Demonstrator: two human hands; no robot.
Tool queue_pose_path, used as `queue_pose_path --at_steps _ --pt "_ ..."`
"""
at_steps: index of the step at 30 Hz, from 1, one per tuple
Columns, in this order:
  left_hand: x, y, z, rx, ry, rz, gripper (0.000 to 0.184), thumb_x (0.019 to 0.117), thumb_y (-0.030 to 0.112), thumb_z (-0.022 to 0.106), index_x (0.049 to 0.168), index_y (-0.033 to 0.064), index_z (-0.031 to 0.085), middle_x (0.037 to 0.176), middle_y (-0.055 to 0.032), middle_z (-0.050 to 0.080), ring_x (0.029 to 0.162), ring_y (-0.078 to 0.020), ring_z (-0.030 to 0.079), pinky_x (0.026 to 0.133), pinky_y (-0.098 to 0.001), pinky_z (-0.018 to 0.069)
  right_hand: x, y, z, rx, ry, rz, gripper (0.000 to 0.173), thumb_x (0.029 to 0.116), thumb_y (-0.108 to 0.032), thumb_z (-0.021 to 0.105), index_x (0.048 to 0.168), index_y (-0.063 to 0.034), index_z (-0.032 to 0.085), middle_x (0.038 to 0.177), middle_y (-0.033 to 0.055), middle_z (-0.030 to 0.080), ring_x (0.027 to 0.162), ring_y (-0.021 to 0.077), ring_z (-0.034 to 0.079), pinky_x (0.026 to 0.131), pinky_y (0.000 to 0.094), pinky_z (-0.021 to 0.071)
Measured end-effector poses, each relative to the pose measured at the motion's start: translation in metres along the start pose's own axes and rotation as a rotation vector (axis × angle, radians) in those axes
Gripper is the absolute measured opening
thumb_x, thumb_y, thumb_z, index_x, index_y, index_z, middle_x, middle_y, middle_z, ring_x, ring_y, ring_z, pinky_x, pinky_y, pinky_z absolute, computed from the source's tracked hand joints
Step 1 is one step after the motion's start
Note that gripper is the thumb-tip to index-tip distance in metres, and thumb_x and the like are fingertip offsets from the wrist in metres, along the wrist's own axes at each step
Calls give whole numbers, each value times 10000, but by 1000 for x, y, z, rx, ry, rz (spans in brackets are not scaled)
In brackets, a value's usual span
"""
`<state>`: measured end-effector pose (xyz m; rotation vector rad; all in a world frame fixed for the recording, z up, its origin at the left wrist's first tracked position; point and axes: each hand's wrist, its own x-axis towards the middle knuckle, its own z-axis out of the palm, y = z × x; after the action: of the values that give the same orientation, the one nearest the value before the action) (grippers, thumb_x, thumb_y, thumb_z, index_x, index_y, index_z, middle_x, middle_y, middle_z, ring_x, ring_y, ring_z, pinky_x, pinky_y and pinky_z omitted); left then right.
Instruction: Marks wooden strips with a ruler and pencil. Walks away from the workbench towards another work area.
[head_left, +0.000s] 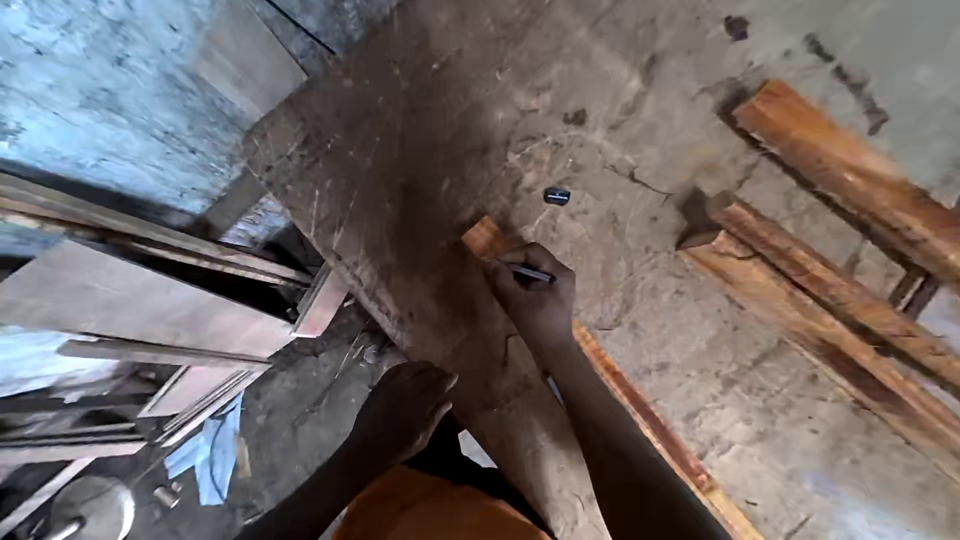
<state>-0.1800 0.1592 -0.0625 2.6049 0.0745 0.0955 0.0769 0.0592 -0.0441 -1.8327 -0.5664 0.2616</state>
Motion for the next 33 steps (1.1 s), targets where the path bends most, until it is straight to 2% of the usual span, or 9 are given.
queue_pose_path --at_steps 2,5,11,15,20,24,26,29,33 --pt "-6 -2 -3 -8 34 -9 332 1027 339 599 1310 195 695 1301 30 687 1273 -123 596 1109 -374 475 -1 2 1 -28 1 17 87 918 -136 749 987 -84 737 801 3 714 614 74 636 552 274 562" --pt "-14 1 -4 -23 -21 -29 349 1043 360 559 1331 206 683 1330 40 675 1301 -115 578 1124 -369 463 -7 -2 -4 -78 46 75 76 933 -168 737 966 -102 717 781 -2 701 597 86 631 540 294 561" --pt "-13 13 -11 -19 -83 5 344 1044 354 559 1323 195 681 1316 38 678 1301 -113 574 1133 -360 449 -37 -2 -32 -134 63 92 89 925 -168 745 952 -87 724 814 -1 703 630 66 626 577 271 555" --pt "-6 22 -13 1 -77 27 342 1037 352 569 1315 194 689 1313 35 681 1284 -125 587 1117 -376 463 -65 -1 -52 -116 89 105 80 920 -141 739 951 -69 721 787 2 704 611 56 624 560 253 551" --pt "0 48 -8 7 -99 47 354 1037 361 559 1333 209 681 1319 23 677 1299 -148 581 1128 -390 456 -106 4 -81 -102 143 185 90 917 -145 751 942 -68 712 759 12 702 583 82 637 537 287 569" --pt "7 74 1 -17 -121 91 353 1041 382 552 1279 177 713 1322 7 683 1279 -157 604 1115 -407 475 -141 6 -108 -173 189 231 75 899 -139 759 920 -75 727 750 -1 685 581 52 590 547 257 522" --pt "12 89 3 -25 -167 88 366 1039 415 545 1281 202 717 1329 23 683 1279 -147 605 1114 -409 477 -159 10 -122 -130 223 258 77 900 -138 757 934 -76 725 772 5 706 605 67 626 569 277 558" --pt "23 106 1 -26 -171 166 309 995 340 628 1227 167 736 1276 -2 702 1231 -178 633 1089 -431 499 -185 16 -142 -134 285 274 80 895 -131 740 940 -67 720 807 17 705 642 78 636 603 286 565" --pt "36 121 3 20 -188 254 349 967 285 646 1285 157 715 1283 -13 704 1211 -194 649 1071 -447 509 -215 21 -167 -134 336 328 84 904 -130 736 958 -68 718 816 20 705 642 84 635 605 294 566"
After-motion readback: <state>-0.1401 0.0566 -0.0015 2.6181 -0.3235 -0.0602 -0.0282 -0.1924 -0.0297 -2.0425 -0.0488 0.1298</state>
